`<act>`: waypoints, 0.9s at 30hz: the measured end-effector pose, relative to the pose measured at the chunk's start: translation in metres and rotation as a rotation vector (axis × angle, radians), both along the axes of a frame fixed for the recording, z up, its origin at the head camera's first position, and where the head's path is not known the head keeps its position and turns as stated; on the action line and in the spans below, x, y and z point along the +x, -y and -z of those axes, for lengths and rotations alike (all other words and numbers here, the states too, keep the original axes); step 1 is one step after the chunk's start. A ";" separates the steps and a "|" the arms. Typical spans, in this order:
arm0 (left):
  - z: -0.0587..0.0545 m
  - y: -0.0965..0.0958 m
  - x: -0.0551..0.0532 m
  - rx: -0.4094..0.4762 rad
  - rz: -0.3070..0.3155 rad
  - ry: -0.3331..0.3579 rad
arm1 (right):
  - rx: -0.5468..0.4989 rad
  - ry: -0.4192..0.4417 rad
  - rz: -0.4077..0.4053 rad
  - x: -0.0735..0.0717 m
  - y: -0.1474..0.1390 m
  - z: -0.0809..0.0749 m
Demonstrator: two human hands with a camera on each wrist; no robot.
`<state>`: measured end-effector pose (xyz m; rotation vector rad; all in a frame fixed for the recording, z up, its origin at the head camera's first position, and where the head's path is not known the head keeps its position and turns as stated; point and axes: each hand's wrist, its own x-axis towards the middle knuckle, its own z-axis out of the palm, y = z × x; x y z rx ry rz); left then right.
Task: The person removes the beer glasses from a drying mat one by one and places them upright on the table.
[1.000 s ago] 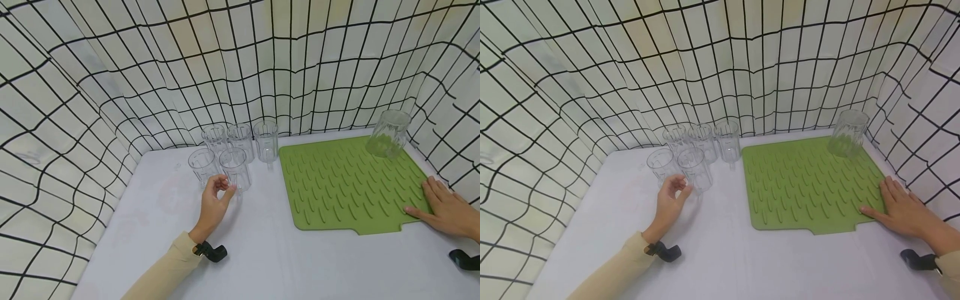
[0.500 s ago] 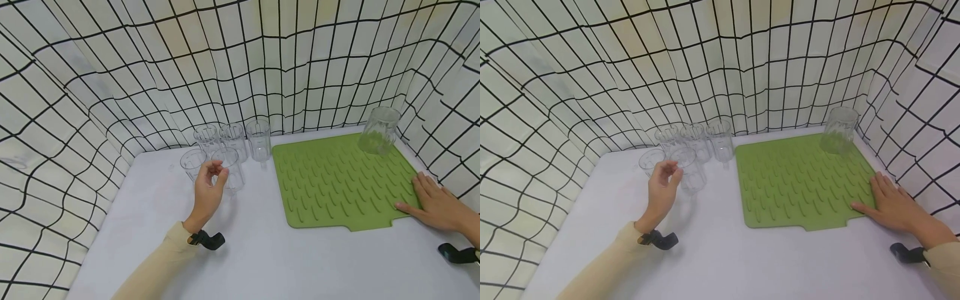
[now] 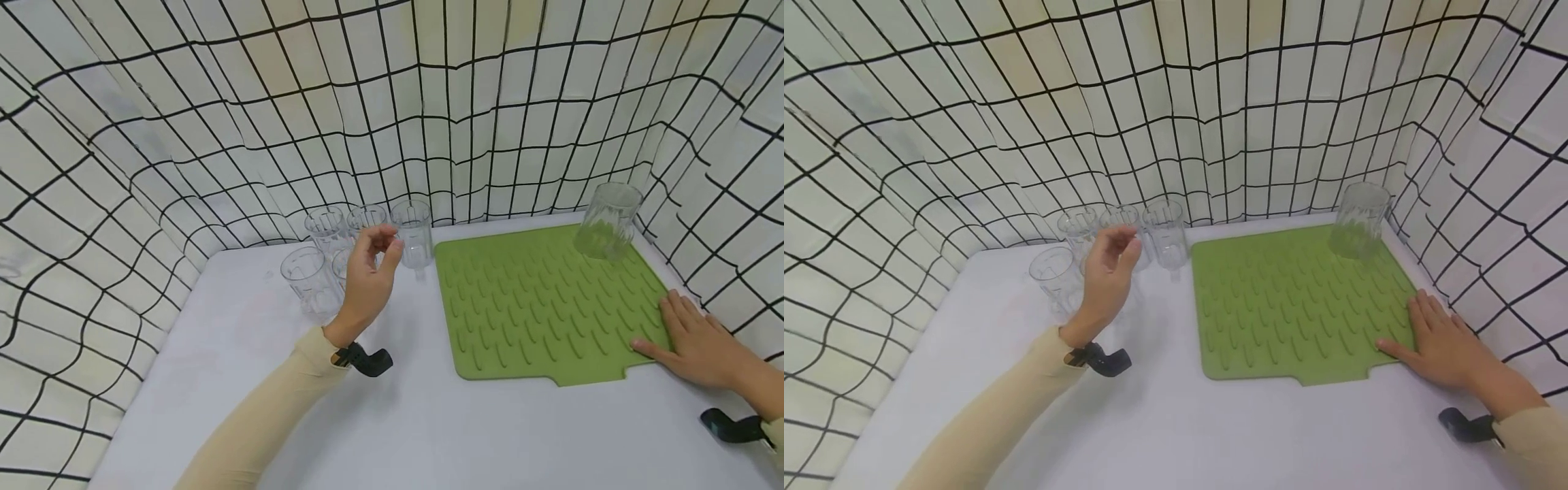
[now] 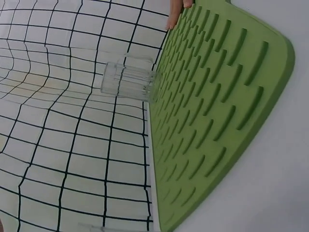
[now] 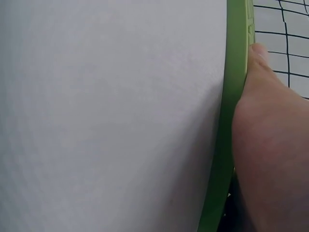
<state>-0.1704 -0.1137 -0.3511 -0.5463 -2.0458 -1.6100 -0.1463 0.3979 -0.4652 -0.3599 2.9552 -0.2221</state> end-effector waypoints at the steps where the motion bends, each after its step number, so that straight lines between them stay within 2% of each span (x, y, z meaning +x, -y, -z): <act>1: 0.000 -0.006 -0.002 -0.004 0.010 0.004 | -0.006 0.002 0.002 0.000 0.000 0.001; 6: 0.007 -0.035 -0.014 -0.051 0.055 0.035 | -0.028 0.012 0.011 0.001 -0.001 0.002; 11: 0.023 -0.064 -0.025 -0.138 0.101 0.128 | -0.042 0.015 0.013 0.003 -0.002 0.002; 18: 0.043 -0.107 -0.037 -0.189 0.177 0.240 | -0.037 0.009 0.007 0.003 -0.004 0.001; 23: 0.057 -0.138 -0.041 -0.237 0.243 0.264 | -0.046 0.011 -0.003 0.007 -0.004 0.003; 27: 0.065 -0.161 -0.047 -0.234 0.272 0.298 | -0.072 0.013 -0.010 0.005 -0.003 0.002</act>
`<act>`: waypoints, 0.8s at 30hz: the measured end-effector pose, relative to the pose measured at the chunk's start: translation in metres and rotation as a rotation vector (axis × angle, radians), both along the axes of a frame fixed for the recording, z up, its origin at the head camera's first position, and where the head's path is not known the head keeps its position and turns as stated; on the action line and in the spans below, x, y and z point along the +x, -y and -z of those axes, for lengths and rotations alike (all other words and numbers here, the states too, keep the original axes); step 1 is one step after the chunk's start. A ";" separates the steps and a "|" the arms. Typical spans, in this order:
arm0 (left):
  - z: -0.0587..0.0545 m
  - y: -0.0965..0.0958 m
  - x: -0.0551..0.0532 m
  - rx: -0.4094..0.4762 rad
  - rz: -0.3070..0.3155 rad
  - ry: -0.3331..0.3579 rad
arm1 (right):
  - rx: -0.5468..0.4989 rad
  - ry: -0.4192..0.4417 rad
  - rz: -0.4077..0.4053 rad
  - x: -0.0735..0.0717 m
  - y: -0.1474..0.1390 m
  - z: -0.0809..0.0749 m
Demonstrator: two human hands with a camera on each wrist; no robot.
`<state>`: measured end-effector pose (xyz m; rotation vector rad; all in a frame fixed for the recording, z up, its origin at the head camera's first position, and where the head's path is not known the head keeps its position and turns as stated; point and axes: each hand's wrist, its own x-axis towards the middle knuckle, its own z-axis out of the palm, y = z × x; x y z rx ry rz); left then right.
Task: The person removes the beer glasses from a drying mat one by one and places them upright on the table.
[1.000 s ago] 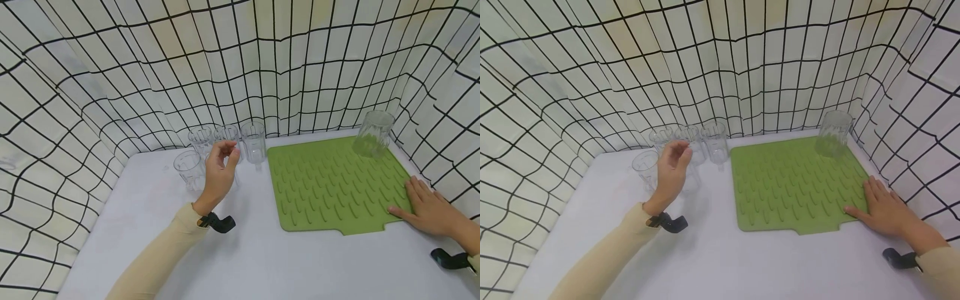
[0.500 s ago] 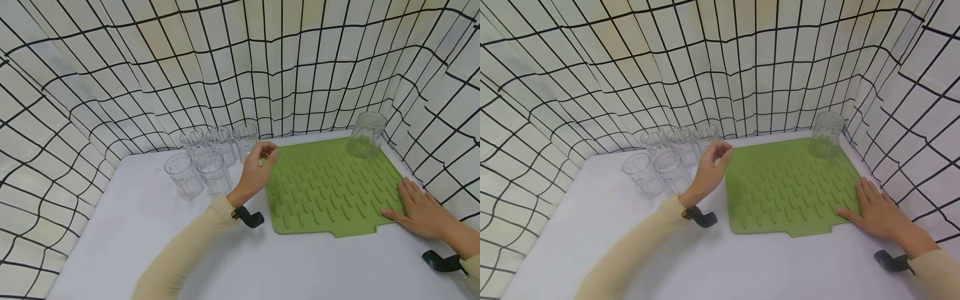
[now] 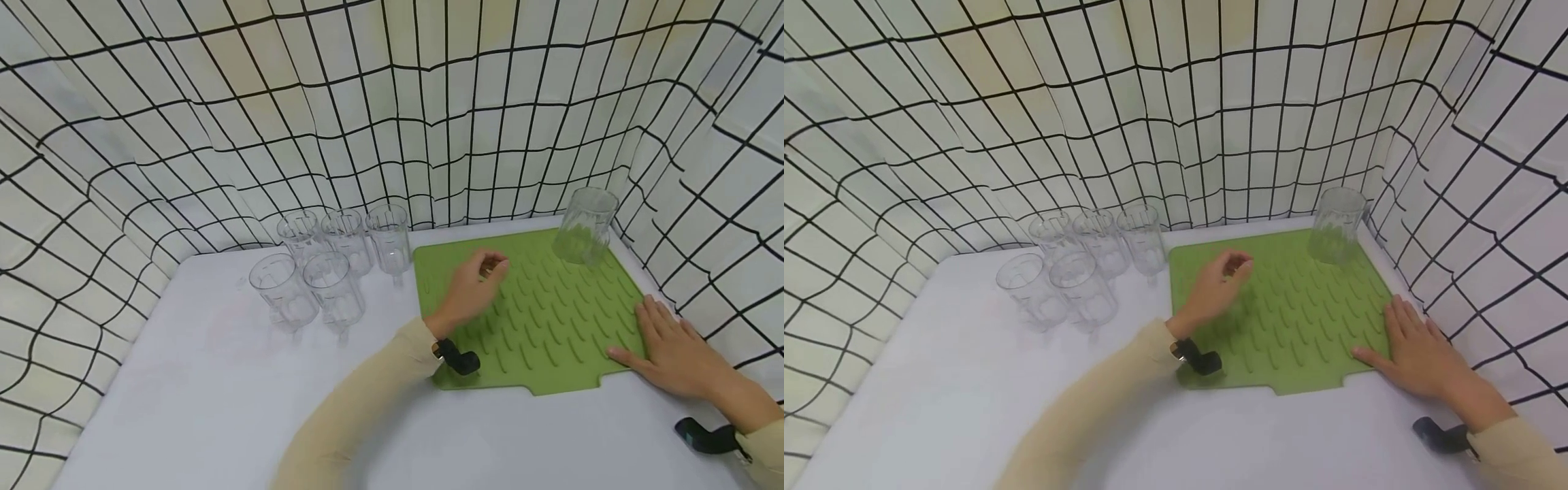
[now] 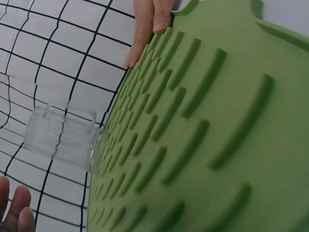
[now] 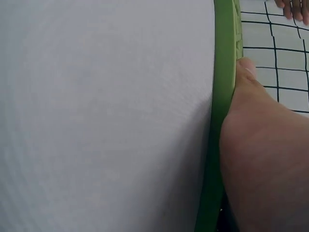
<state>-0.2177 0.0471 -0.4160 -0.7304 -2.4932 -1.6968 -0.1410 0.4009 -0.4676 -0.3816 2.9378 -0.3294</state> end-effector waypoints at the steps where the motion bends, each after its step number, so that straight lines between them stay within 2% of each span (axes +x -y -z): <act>1: 0.001 -0.006 -0.001 0.003 0.005 0.011 | -0.003 0.000 -0.003 -0.001 0.000 0.000; 7: 0.008 -0.039 -0.009 0.037 0.041 0.077 | 0.002 0.019 -0.004 -0.001 0.002 -0.004; 12: 0.009 -0.064 -0.015 0.042 0.065 0.099 | 0.007 0.020 0.000 -0.001 0.000 -0.003; 19: 0.004 -0.088 -0.020 0.043 0.134 0.120 | 0.021 0.017 0.014 0.000 0.002 -0.003; 24: 0.005 -0.103 -0.024 0.028 0.170 0.130 | 0.013 0.014 0.025 0.001 0.003 -0.003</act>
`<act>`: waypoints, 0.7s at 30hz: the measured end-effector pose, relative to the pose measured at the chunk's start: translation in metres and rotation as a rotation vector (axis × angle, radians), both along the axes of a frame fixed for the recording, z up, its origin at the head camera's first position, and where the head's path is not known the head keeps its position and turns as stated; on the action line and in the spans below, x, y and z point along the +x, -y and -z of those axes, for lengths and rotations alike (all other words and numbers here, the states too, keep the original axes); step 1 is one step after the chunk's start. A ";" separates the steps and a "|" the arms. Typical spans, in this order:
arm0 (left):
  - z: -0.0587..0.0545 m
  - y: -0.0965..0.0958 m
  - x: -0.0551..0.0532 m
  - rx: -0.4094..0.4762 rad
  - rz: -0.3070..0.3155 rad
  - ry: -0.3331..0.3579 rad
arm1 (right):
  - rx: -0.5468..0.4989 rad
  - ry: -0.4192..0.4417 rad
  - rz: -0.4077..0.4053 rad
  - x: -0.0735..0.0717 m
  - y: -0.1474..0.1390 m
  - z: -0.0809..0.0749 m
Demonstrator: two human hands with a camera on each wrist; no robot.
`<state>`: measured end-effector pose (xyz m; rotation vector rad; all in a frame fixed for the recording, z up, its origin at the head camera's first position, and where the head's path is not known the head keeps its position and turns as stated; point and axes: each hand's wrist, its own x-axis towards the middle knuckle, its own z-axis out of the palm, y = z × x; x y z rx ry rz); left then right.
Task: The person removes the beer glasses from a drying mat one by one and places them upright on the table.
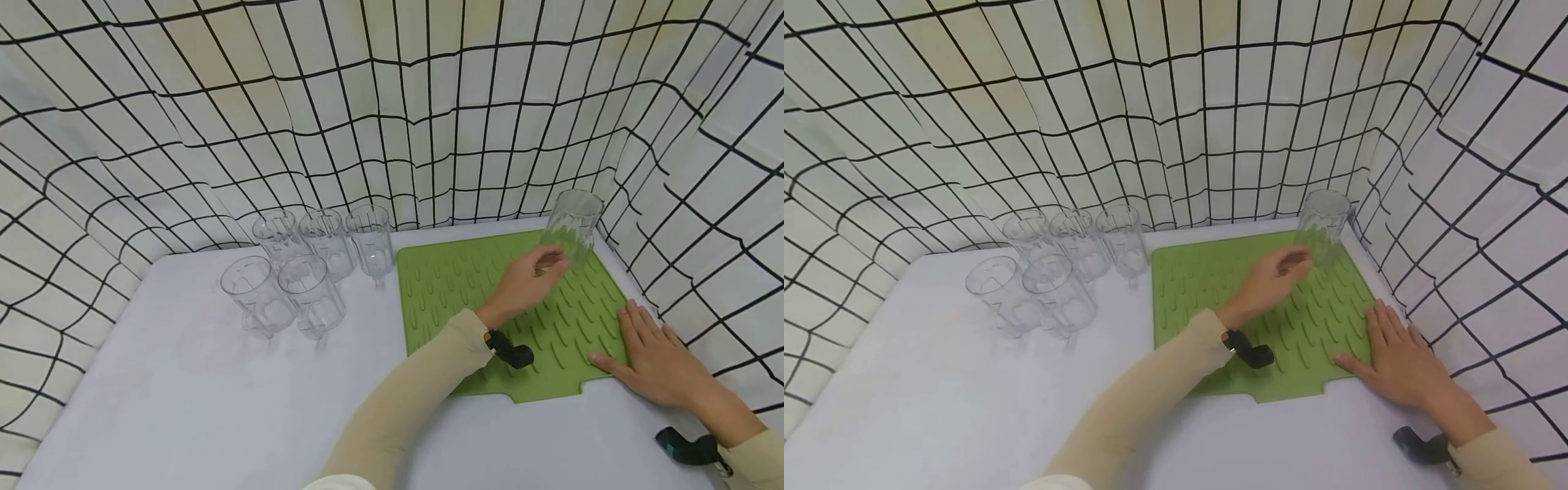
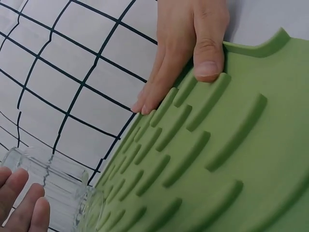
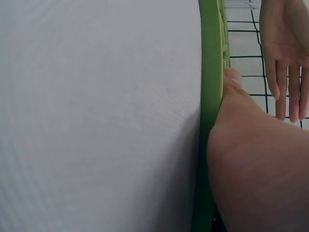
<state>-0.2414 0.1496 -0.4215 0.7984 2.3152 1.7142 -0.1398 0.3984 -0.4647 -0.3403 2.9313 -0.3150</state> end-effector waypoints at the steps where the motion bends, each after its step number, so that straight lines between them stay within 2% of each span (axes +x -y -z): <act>1: 0.001 -0.002 -0.001 0.002 0.007 0.004 | 0.002 0.000 0.001 0.000 0.000 0.000; 14: 0.005 -0.033 -0.006 -0.028 0.005 0.069 | 0.002 -0.018 0.010 0.003 -0.004 -0.002; 21: 0.011 -0.039 -0.013 -0.049 -0.004 0.086 | 0.001 -0.028 0.001 -0.001 -0.001 0.000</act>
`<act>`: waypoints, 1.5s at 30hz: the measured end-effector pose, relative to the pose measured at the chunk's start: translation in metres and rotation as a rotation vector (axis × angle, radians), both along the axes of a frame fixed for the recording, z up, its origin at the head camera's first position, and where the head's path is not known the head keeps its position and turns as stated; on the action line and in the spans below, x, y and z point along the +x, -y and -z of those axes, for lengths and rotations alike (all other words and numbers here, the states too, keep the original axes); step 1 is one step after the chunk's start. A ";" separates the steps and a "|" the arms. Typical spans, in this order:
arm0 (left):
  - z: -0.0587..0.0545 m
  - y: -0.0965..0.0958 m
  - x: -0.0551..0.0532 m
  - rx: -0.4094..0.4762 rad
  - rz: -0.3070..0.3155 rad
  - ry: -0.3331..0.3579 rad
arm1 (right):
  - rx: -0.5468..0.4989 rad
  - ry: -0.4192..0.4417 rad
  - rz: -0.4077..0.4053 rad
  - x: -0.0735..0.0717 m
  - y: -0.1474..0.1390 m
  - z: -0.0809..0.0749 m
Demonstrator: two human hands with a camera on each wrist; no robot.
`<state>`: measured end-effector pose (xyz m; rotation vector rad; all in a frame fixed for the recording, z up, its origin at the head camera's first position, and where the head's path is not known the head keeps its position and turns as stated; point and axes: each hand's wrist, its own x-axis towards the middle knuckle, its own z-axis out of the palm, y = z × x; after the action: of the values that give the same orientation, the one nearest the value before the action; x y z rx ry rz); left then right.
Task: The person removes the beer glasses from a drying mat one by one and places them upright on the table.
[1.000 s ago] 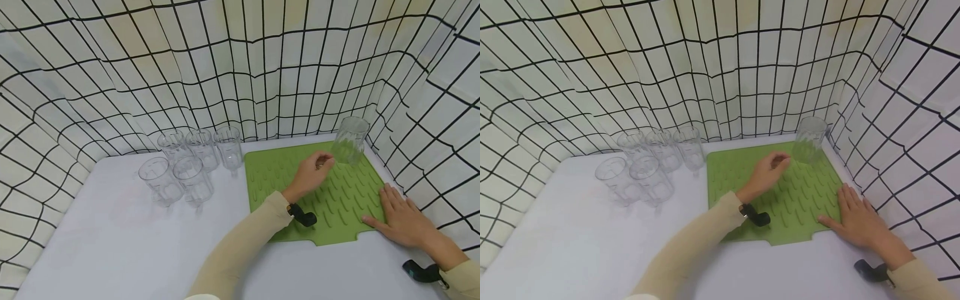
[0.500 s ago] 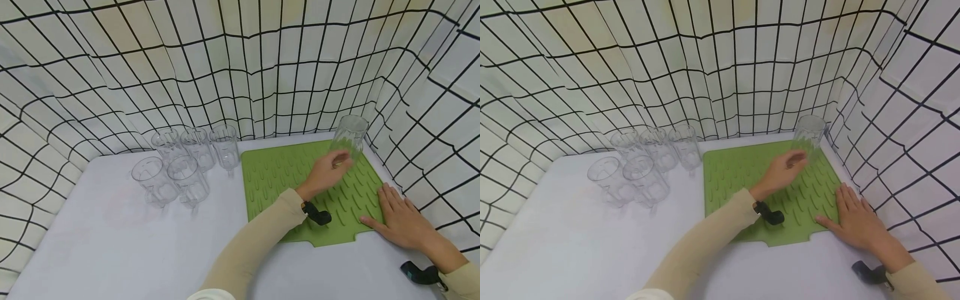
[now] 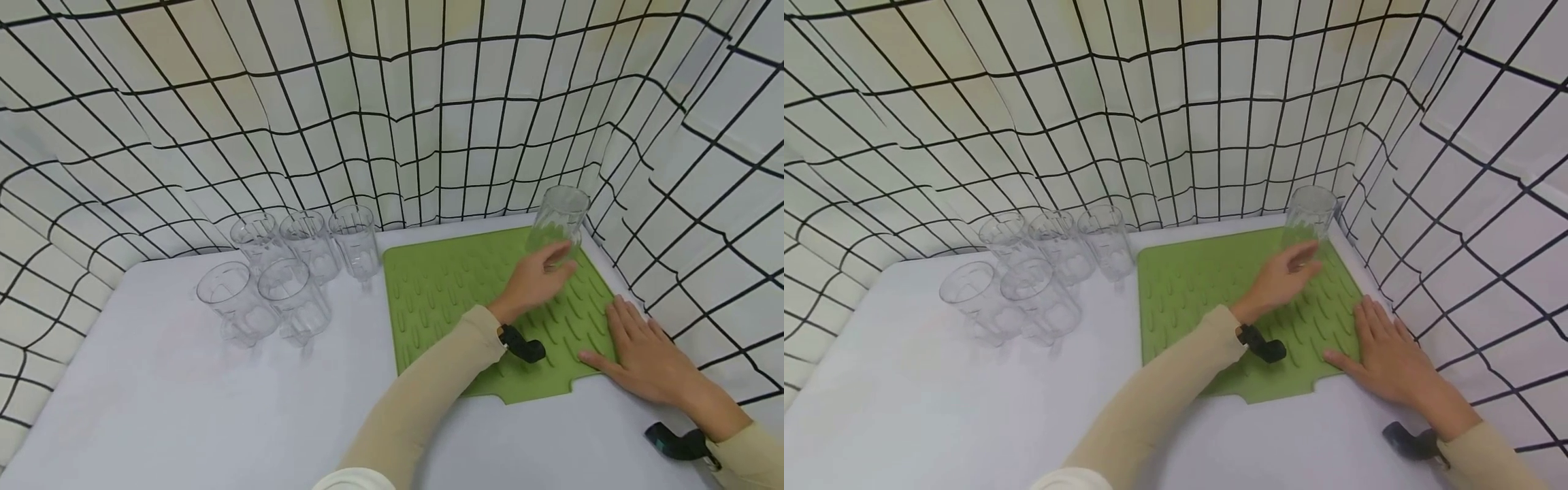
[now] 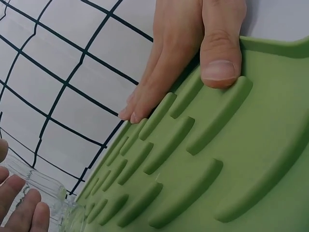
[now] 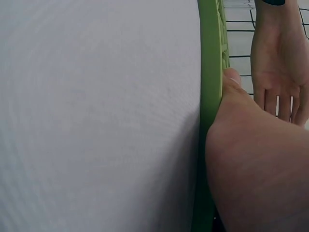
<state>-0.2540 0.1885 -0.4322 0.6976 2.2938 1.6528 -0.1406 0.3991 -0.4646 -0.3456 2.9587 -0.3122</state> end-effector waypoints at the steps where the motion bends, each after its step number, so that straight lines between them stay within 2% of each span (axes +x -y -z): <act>1: 0.000 0.001 -0.001 -0.001 -0.005 -0.002 | -0.002 -0.002 -0.003 -0.001 0.002 0.000; 11: 0.005 0.007 -0.004 0.010 -0.041 0.008 | -0.011 -0.015 -0.015 -0.004 0.015 -0.004; 20: 0.007 0.009 -0.001 0.089 -0.073 -0.108 | -0.014 -0.017 -0.013 -0.002 0.015 -0.005; 25: 0.007 0.011 0.003 0.089 -0.100 -0.144 | -0.018 -0.018 -0.015 0.000 0.016 -0.004; 33: 0.000 0.011 0.010 0.126 -0.079 -0.123 | -0.011 -0.024 -0.011 0.002 0.015 -0.002; 39: -0.006 0.012 0.014 0.121 -0.062 -0.144 | -0.010 -0.012 -0.002 0.003 0.011 -0.001; 45: -0.010 0.014 0.019 0.142 -0.030 -0.127 | 0.000 -0.010 -0.002 0.002 0.004 0.000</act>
<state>-0.2355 0.1743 -0.4226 0.8251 2.2980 1.8498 -0.1387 0.3956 -0.4643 -0.3517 2.9683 -0.3116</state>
